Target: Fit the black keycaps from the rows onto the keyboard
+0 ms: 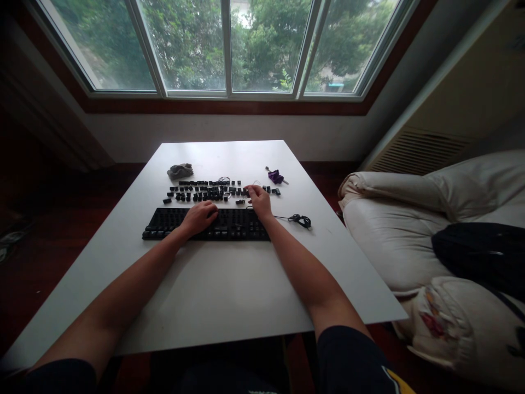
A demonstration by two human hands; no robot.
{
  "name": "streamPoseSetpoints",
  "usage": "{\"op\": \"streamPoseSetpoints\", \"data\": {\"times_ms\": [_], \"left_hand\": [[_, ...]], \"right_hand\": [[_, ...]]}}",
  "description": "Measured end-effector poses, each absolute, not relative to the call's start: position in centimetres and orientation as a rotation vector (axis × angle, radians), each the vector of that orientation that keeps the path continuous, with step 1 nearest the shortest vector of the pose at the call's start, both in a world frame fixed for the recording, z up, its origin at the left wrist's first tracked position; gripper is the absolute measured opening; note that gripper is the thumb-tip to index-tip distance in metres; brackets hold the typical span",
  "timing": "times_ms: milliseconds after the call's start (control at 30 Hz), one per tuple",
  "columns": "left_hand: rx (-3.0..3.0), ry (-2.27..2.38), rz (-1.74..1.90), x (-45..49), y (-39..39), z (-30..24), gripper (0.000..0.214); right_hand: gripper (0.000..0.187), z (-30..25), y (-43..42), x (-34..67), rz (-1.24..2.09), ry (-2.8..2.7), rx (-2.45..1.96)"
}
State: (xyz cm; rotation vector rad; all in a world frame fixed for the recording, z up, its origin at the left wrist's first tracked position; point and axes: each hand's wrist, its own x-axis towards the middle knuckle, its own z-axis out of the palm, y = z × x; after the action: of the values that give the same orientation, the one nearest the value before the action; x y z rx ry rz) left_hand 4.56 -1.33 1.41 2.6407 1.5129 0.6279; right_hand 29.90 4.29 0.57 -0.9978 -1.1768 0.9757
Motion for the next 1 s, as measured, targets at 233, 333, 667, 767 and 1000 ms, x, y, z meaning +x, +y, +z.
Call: {"op": "streamPoseSetpoints", "data": {"times_ms": [233, 333, 667, 767, 1000], "left_hand": [[2.638, 1.504, 0.635, 4.5, -1.3, 1.4, 0.019], [2.642, 1.510, 0.632, 4.5, -1.3, 1.4, 0.019], [2.645, 1.509, 0.634, 4.5, -1.3, 1.3, 0.019], [2.647, 1.497, 0.639, 4.5, -1.3, 1.3, 0.019], [2.647, 1.509, 0.615, 4.5, -1.3, 1.4, 0.018]], "right_hand": [[0.016, 0.4, 3.9, 30.0, 0.886, -1.280, -1.056], [0.019, 0.2, 4.0, 30.0, 0.905, -1.314, -1.063], [0.023, -0.2, 4.5, 29.8, 0.933, -1.219, -0.980], [0.024, 0.1, 4.2, 29.7, 0.849, -1.258, -1.010], [0.032, 1.8, 3.2, 29.7, 0.513, -1.544, -1.093]]}}
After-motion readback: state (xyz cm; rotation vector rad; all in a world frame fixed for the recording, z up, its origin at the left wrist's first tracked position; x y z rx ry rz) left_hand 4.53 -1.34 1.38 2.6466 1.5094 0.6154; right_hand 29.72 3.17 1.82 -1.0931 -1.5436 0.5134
